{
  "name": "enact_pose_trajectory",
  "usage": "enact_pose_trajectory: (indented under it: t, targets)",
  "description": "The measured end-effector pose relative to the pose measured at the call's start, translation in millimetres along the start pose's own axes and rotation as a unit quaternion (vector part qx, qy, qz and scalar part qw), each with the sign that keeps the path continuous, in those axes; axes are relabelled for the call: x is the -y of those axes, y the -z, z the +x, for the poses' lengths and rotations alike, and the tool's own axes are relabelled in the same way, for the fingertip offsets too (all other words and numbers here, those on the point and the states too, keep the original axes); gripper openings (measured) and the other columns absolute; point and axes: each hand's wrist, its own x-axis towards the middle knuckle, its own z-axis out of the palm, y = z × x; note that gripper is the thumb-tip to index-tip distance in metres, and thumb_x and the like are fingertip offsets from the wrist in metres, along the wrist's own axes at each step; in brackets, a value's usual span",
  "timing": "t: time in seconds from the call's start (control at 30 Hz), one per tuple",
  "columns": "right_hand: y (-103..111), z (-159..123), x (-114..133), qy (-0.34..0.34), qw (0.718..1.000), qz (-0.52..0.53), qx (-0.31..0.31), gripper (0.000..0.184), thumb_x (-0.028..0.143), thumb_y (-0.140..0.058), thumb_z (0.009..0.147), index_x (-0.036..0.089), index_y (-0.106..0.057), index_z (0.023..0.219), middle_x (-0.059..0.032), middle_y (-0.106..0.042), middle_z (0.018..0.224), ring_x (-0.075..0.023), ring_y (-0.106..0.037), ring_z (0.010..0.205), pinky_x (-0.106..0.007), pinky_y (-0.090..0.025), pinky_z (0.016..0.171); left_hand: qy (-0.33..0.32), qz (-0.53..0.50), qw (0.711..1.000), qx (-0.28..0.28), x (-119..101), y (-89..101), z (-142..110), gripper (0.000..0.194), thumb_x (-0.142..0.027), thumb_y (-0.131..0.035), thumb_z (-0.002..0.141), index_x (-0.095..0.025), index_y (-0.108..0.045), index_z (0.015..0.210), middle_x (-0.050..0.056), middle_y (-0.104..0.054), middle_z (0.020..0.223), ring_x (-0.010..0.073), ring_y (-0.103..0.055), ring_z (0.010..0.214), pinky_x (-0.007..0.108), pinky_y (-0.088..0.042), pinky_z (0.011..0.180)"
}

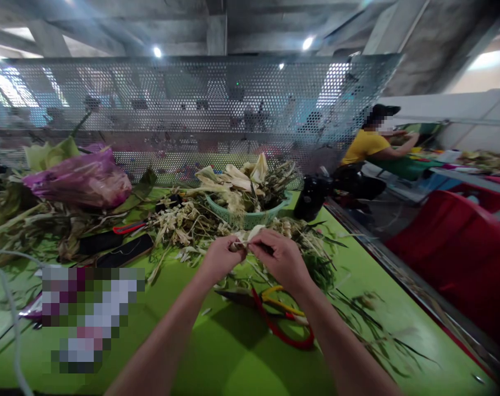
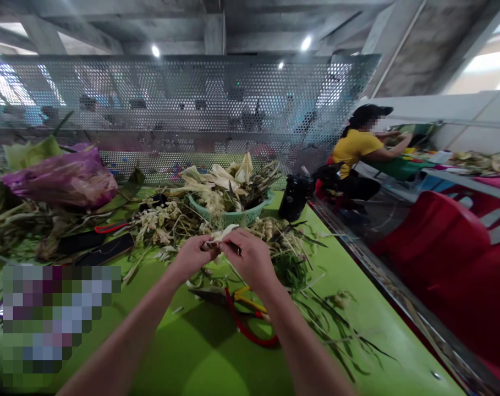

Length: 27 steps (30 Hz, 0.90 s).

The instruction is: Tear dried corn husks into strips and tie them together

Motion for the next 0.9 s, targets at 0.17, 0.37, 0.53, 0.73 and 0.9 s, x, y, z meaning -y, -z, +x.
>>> enact_pose_trajectory:
  t: [0.17, 0.37, 0.53, 0.73, 0.9]
  targets:
    - [0.6, 1.0, -0.3, 0.021, 0.999, -0.032, 0.016, 0.015, 0.020, -0.056, 0.080, 0.020, -0.063, 0.067, -0.0025, -0.058, 0.069, -0.0151, -0.052, 0.066, -0.025, -0.038, 0.059, -0.022, 0.039, 0.999, -0.016, 0.2, 0.7, -1.3, 0.008, -0.022, -0.052, 0.065, -0.017, -0.054, 0.060, -0.005, -0.044, 0.053, 0.0098, -0.039, 0.055, 0.021, -0.023, 0.051]
    - [-3.0, -0.5, -1.5, 0.015, 0.998, -0.058, 0.035, 0.014, 0.016, -0.055, 0.078, 0.019, -0.060, 0.065, -0.0009, -0.055, 0.065, -0.0139, -0.050, 0.062, -0.024, -0.035, 0.057, -0.056, 0.119, 0.990, -0.041, -1.8, -1.3, -4.7, 0.010, -0.021, -0.053, 0.065, -0.018, -0.050, 0.056, -0.003, -0.045, 0.054, 0.0111, -0.039, 0.055, 0.023, -0.021, 0.052]
    - [-6.1, -1.5, -1.4, 0.028, 0.996, -0.063, 0.055, 0.009, 0.014, -0.057, 0.076, 0.019, -0.061, 0.070, -0.0012, -0.057, 0.067, -0.0141, -0.051, 0.063, -0.024, -0.036, 0.057, -0.087, 0.165, 0.982, -0.020, -4.3, 0.0, -6.5, 0.010, -0.019, -0.054, 0.065, -0.019, -0.052, 0.056, -0.002, -0.047, 0.056, 0.0125, -0.040, 0.055, 0.025, -0.021, 0.054]
    - [-3.7, -2.1, 2.1, 0.016, 0.998, -0.015, 0.056, 0.009, 0.017, -0.056, 0.080, 0.020, -0.062, 0.086, -0.0044, -0.062, 0.080, -0.0159, -0.055, 0.069, -0.026, -0.041, 0.062, -0.080, 0.173, 0.982, -0.012, -1.7, 2.2, -6.1, 0.011, -0.022, -0.056, 0.067, -0.019, -0.053, 0.056, -0.002, -0.045, 0.054, 0.0124, -0.038, 0.053, 0.025, -0.020, 0.053]
    - [-7.0, -0.8, 1.6, 0.049, 0.997, 0.021, 0.057, 0.011, 0.014, -0.057, 0.080, 0.020, -0.066, 0.079, -0.0050, -0.064, 0.079, -0.0174, -0.059, 0.074, -0.028, -0.045, 0.067, -0.077, 0.146, 0.986, 0.002, -1.4, 1.7, -6.3, 0.010, -0.023, -0.059, 0.066, -0.018, -0.059, 0.057, -0.001, -0.049, 0.054, 0.0128, -0.041, 0.054, 0.024, -0.023, 0.053]
